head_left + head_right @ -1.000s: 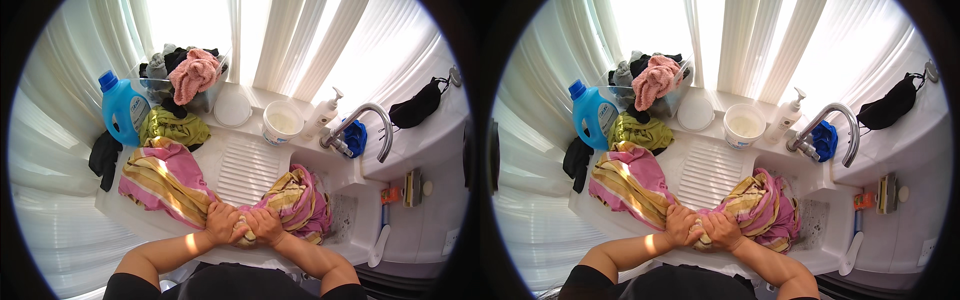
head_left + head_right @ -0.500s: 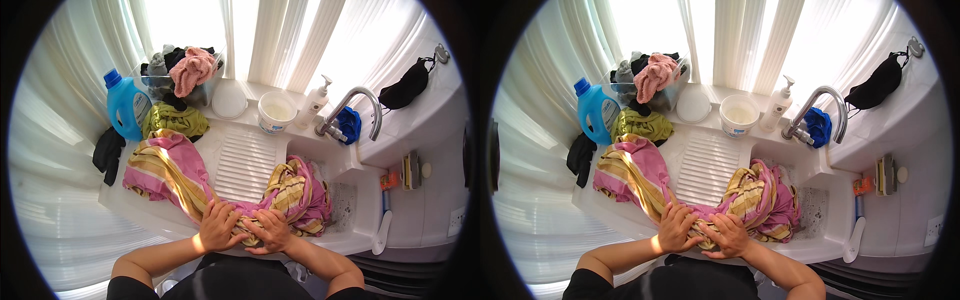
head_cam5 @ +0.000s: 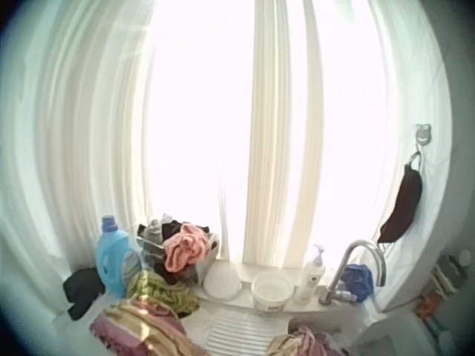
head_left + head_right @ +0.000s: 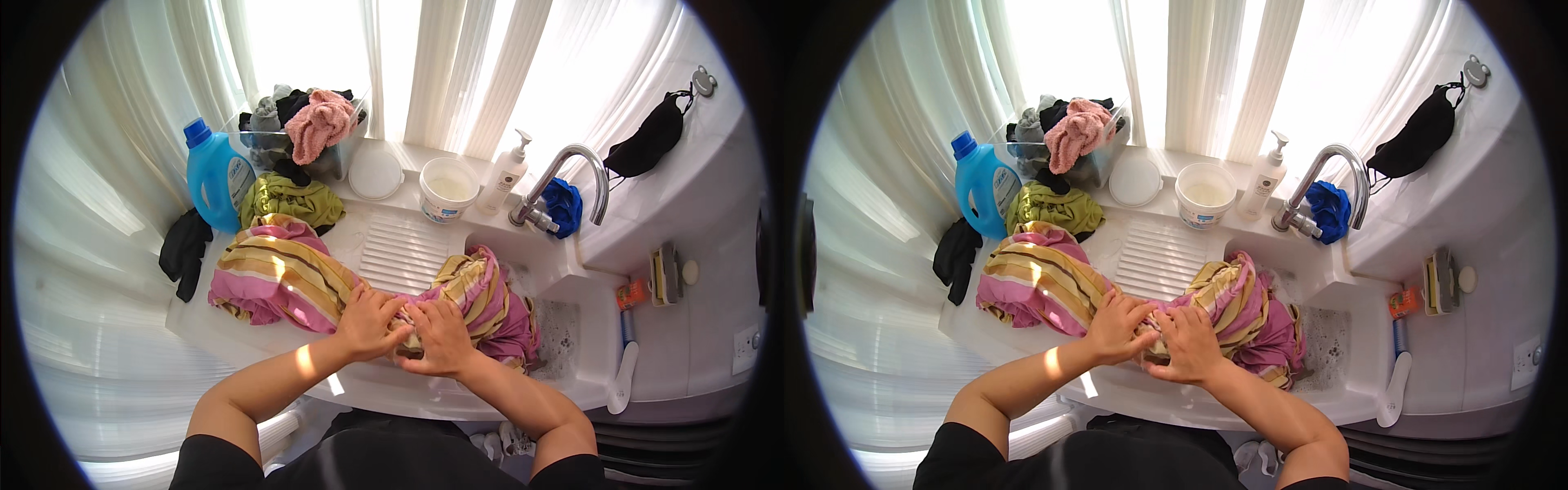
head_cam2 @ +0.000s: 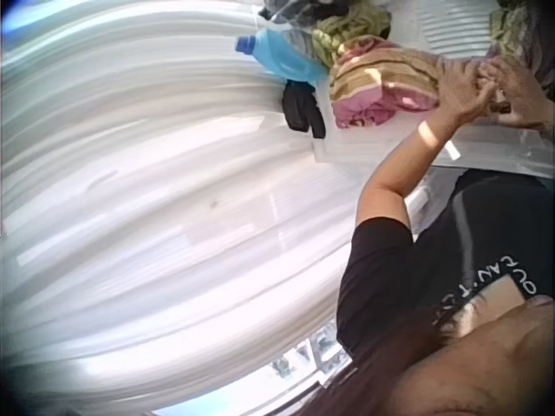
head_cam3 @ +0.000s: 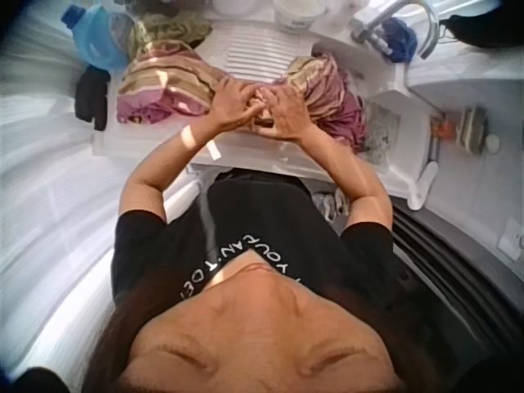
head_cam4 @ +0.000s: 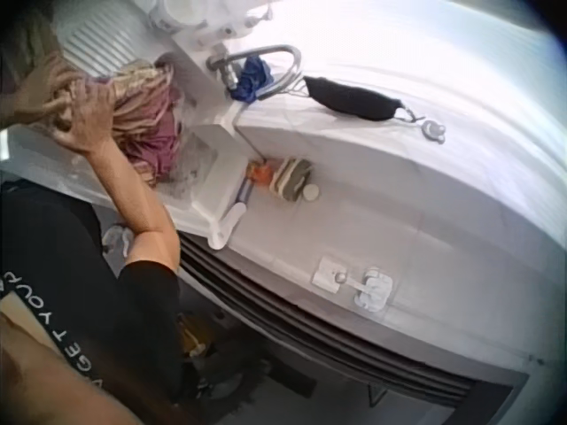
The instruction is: The person washes a striped fabric in a laundry sink by hand, scrubbing it with soap on a washboard, rinsing it in water, and wringing it out.
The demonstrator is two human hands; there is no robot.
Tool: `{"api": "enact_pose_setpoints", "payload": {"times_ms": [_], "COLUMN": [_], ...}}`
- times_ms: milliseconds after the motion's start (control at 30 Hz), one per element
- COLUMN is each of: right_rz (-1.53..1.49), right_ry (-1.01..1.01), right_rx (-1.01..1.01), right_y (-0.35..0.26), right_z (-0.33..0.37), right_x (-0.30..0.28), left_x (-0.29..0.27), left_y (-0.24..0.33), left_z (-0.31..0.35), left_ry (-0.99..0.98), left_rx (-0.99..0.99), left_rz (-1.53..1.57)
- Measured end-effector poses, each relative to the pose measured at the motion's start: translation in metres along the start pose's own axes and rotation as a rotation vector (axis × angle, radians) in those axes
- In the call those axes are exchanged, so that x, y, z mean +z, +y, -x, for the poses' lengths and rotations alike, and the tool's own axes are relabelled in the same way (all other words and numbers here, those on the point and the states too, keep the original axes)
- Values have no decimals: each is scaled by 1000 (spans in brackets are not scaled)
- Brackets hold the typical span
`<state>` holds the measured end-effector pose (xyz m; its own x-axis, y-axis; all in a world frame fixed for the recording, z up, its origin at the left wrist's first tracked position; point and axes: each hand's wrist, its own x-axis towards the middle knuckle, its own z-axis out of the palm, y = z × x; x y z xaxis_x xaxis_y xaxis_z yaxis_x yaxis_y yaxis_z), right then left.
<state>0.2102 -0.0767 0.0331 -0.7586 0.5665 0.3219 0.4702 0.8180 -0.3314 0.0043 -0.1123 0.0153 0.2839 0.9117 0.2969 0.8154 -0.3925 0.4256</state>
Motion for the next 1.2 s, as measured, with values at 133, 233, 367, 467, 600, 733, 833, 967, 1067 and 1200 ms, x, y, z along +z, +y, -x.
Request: {"api": "enact_pose_setpoints", "payload": {"times_ms": [133, 233, 367, 467, 600, 733, 833, 967, 1067, 1200], "right_rz": [265, 72, -91, -163, 86, 179, -12, -47, -106, 191], "right_ry": [303, -45, -53, -57, -8, 204, 36, 124, -44, 265], "right_rx": [-121, 185, 475, 393, -45, -123, 272, 476, 283, -129], "right_y": [-20, 29, 60, 43, -2, 9, 58, 69, 42, -4], "right_z": [40, -30, -98, -87, 23, 33, -65, -99, -61, 33], "right_x": [43, 29, 36, 25, 13, 58, 29, 46, 32, 26], "left_x": [23, 45, 60, 55, 2, 29, 50, 49, 38, 9], "left_y": [38, -25, -88, -84, 8, 7, -45, -81, -53, 32], "left_z": [38, -38, -98, -83, 9, 14, -90, -121, -63, 36], "left_ry": [360, 67, 375, 159, 123, 165, 299, 569, 206, 213], "left_rx": [47, -309, -376, -286, 45, -19, -235, -203, -178, 82], "left_rz": [42, 84, -125, -127, 53, -94, -105, -142, -31, -100]}}
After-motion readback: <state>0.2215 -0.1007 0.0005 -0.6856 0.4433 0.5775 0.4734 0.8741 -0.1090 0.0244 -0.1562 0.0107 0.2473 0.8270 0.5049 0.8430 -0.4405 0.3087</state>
